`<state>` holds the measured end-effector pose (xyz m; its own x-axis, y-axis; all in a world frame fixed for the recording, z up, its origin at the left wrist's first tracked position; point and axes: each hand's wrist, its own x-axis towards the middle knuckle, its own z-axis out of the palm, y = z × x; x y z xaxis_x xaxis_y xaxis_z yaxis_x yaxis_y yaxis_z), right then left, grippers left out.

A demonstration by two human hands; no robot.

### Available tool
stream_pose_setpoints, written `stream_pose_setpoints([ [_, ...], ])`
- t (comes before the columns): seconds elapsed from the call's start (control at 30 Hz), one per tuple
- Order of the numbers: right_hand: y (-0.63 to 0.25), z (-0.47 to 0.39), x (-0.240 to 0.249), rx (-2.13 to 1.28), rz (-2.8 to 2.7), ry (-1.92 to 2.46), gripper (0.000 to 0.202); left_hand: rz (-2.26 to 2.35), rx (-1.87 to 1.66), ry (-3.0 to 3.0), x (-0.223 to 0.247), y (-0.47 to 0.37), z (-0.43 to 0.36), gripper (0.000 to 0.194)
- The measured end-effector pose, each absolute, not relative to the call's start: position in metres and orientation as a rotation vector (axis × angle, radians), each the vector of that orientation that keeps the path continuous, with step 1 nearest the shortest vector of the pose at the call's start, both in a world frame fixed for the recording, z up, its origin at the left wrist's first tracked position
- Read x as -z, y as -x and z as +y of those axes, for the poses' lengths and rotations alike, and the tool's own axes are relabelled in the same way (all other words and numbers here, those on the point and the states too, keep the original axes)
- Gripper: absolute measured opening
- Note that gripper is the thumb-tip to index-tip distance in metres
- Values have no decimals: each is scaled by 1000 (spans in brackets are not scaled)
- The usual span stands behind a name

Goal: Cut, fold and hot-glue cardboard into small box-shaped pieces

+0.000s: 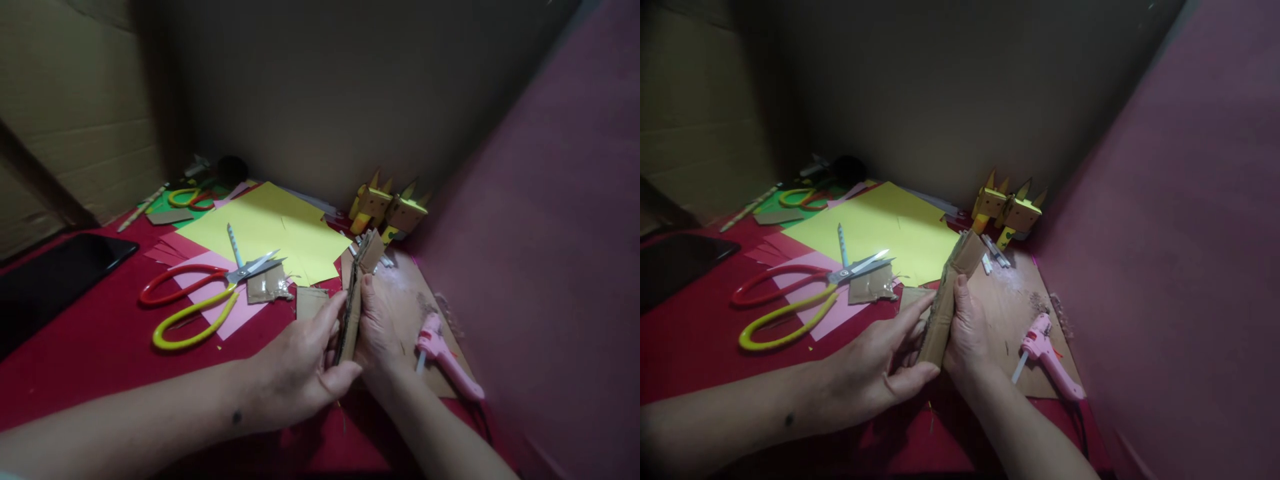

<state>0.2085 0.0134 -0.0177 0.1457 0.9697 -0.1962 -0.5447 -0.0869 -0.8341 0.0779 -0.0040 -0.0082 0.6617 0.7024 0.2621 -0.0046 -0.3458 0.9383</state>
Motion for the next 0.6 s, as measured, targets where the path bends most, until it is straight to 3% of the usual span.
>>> stream_pose_setpoints([
  [0.27,-206,11,29,-1378,-760,818,32,834,-906,-1583,-9,-66,18,53],
  [0.43,-203,0,26,-1212,-1039,1001,35,870,-1031,-1612,-19,-67,24,32],
  [0.6,-204,-7,29,-1044,-1216,1090,29,957,-1122,-1563,-21,-70,28,42],
])
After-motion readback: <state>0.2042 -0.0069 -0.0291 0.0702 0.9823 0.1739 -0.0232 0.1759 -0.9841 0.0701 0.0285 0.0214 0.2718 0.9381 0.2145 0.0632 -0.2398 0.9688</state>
